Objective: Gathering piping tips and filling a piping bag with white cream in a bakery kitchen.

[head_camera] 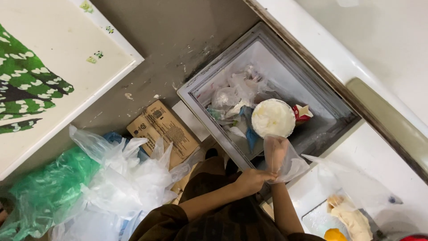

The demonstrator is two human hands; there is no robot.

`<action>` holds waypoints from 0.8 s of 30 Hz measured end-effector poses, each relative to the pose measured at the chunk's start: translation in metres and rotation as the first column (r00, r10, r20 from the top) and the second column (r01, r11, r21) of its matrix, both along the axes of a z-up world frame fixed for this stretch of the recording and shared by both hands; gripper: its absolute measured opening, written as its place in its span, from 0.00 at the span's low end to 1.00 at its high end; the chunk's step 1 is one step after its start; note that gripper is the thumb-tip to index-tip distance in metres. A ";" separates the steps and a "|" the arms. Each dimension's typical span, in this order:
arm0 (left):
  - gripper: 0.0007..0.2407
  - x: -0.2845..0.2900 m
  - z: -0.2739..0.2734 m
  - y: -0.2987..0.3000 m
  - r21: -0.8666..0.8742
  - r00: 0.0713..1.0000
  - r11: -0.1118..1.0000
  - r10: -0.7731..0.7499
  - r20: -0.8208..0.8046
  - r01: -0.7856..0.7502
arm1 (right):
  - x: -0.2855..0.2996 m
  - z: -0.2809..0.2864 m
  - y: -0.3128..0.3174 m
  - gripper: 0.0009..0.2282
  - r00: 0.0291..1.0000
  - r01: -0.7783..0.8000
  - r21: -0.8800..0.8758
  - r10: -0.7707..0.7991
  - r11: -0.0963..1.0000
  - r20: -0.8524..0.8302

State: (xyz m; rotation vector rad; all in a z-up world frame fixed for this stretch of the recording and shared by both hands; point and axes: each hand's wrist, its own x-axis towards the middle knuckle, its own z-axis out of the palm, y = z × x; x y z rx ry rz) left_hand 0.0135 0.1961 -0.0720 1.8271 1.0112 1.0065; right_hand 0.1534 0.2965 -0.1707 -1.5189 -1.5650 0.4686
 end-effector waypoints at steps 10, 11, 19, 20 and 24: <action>0.15 -0.037 -0.001 0.047 0.026 0.989 1.000 -0.007 -0.150 0.011 | 0.071 -0.051 0.044 0.16 0.952 -0.236 0.064 0.217 0.970 0.214; 0.16 -0.044 0.002 0.051 -0.008 0.979 1.000 -0.031 -0.204 0.030 | 0.073 -0.070 0.071 0.17 0.944 -0.248 0.054 0.229 0.967 0.236; 0.16 -0.096 -0.013 0.060 -0.175 0.972 0.982 0.025 -0.233 -0.067 | 0.049 -0.087 0.112 0.19 0.942 -0.289 -0.034 0.290 0.957 0.169; 0.16 -0.100 -0.013 0.061 -0.156 0.973 0.983 0.062 -0.224 -0.098 | 0.044 -0.094 0.121 0.19 0.940 -0.296 -0.043 0.299 0.954 0.162; 0.16 -0.110 0.002 0.057 -0.130 0.970 0.974 0.159 -0.184 -0.184 | 0.028 -0.109 0.156 0.21 0.933 -0.330 -0.074 0.337 0.941 0.126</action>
